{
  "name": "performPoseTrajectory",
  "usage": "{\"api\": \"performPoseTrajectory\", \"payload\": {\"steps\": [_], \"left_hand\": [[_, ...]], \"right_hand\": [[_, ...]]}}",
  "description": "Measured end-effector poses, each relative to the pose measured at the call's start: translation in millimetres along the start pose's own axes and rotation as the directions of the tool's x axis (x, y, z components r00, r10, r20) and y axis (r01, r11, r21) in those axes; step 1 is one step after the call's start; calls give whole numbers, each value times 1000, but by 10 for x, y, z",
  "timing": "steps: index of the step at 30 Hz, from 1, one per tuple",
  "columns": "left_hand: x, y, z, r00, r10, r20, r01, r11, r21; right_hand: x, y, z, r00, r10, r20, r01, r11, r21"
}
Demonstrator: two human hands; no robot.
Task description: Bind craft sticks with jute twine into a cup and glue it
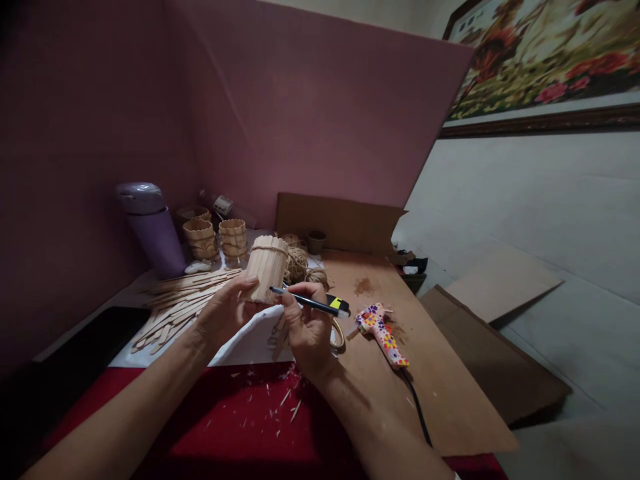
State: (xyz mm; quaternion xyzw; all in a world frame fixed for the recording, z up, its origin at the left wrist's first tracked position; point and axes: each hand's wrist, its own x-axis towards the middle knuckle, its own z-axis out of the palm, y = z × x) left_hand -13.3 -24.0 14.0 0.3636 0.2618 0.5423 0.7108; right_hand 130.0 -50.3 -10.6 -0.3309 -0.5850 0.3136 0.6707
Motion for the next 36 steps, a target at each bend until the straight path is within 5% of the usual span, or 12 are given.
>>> {"api": "performPoseTrajectory", "payload": {"steps": [36], "left_hand": [[-15,-3,43,997,73,-39,-72,997,28]], "right_hand": [[3,43,13,999,-26,23,29,988,-150]]}}
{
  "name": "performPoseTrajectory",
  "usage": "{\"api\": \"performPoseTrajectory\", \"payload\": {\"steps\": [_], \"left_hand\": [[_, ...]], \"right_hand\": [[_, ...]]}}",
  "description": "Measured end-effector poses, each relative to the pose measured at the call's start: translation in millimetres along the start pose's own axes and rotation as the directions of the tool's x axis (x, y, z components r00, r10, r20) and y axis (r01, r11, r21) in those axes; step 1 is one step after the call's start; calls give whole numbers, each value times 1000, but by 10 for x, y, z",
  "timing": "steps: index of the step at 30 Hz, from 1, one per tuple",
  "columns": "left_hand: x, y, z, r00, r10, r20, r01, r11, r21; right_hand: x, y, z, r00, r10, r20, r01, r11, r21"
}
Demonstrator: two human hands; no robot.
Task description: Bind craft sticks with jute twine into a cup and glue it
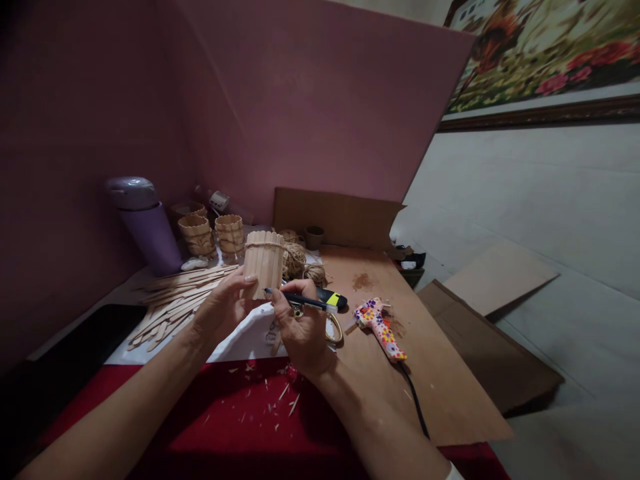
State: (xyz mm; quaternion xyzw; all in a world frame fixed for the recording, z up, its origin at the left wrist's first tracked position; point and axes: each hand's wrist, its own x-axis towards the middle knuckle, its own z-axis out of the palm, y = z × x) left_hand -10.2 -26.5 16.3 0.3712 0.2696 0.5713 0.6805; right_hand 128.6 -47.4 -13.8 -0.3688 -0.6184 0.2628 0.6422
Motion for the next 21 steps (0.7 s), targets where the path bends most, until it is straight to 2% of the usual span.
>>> {"api": "performPoseTrajectory", "payload": {"steps": [7,16,21], "left_hand": [[-12,9,2,999,29,23,-29,1000,8],[8,5,-19,999,24,44,-23,999,-29],[2,10,-34,999,11,46,-8,998,-65]], "right_hand": [[9,21,4,999,-39,-16,39,999,6],[10,-16,8,1000,6,-26,-6,1000,16],[27,-31,1,999,27,-41,-23,995,94]]}}
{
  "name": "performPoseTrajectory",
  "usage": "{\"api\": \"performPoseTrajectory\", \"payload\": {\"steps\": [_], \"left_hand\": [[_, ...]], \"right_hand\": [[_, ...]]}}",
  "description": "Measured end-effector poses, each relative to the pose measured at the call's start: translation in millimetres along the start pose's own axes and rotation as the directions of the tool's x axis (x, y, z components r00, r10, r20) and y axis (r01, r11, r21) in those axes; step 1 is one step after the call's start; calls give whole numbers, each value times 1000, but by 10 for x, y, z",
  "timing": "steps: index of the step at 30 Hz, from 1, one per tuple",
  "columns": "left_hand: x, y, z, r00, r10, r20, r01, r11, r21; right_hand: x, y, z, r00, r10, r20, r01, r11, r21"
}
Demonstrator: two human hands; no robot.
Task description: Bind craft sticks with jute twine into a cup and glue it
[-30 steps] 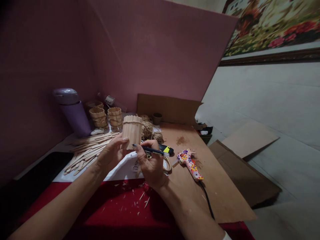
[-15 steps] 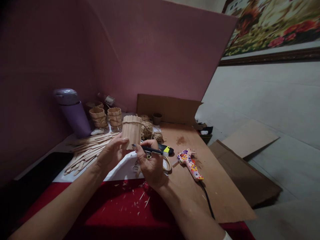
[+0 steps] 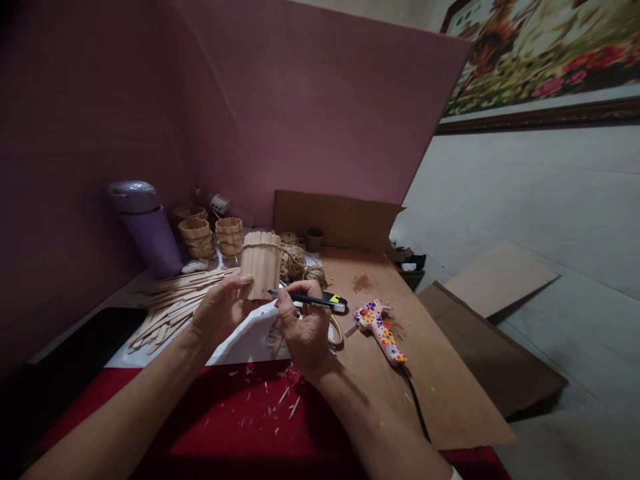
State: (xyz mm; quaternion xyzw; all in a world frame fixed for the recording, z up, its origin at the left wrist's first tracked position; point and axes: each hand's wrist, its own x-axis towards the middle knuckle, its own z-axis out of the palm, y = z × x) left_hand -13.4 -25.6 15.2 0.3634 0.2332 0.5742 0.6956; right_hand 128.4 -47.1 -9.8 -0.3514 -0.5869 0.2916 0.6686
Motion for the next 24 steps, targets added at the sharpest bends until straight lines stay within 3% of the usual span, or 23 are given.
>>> {"api": "performPoseTrajectory", "payload": {"steps": [24], "left_hand": [[1,4,-22,997,-44,63,48,997,-66]], "right_hand": [[2,22,1,1000,8,8,-8,1000,15]]}}
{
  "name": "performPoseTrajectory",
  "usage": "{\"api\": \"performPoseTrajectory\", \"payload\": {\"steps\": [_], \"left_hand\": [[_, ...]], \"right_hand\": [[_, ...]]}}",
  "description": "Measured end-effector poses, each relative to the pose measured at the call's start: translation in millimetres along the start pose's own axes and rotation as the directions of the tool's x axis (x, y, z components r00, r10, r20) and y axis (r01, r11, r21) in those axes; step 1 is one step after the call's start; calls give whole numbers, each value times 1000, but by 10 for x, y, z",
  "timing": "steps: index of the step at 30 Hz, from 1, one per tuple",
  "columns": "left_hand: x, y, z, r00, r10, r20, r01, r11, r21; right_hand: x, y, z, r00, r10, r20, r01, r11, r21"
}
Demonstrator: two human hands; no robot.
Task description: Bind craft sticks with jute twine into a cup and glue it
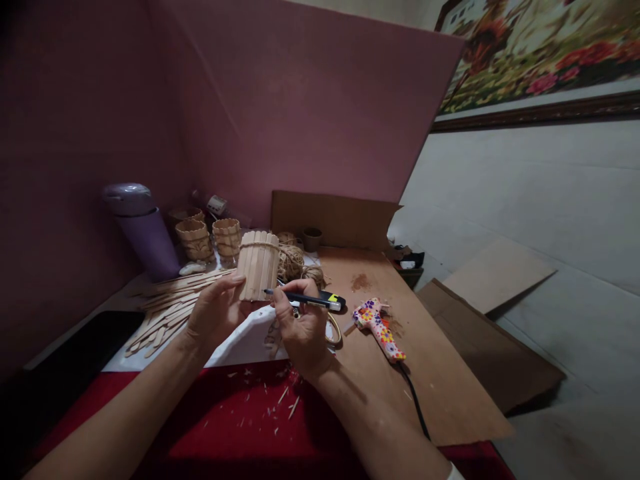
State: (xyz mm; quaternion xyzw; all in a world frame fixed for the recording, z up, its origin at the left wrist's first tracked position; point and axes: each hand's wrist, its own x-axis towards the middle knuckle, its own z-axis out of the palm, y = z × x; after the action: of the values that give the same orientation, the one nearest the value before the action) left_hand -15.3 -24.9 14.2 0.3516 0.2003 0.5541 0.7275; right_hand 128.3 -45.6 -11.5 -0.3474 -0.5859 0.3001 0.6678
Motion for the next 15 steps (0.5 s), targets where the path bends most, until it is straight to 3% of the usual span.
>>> {"api": "performPoseTrajectory", "payload": {"steps": [8,15], "left_hand": [[9,17,-7,999,35,-41,-35,999,-12],[38,16,-52,999,-37,18,39,997,-71]], "right_hand": [[9,-43,-11,999,6,-47,-5,1000,25],[18,-116,-8,1000,25,-14,-23,991,129]]}}
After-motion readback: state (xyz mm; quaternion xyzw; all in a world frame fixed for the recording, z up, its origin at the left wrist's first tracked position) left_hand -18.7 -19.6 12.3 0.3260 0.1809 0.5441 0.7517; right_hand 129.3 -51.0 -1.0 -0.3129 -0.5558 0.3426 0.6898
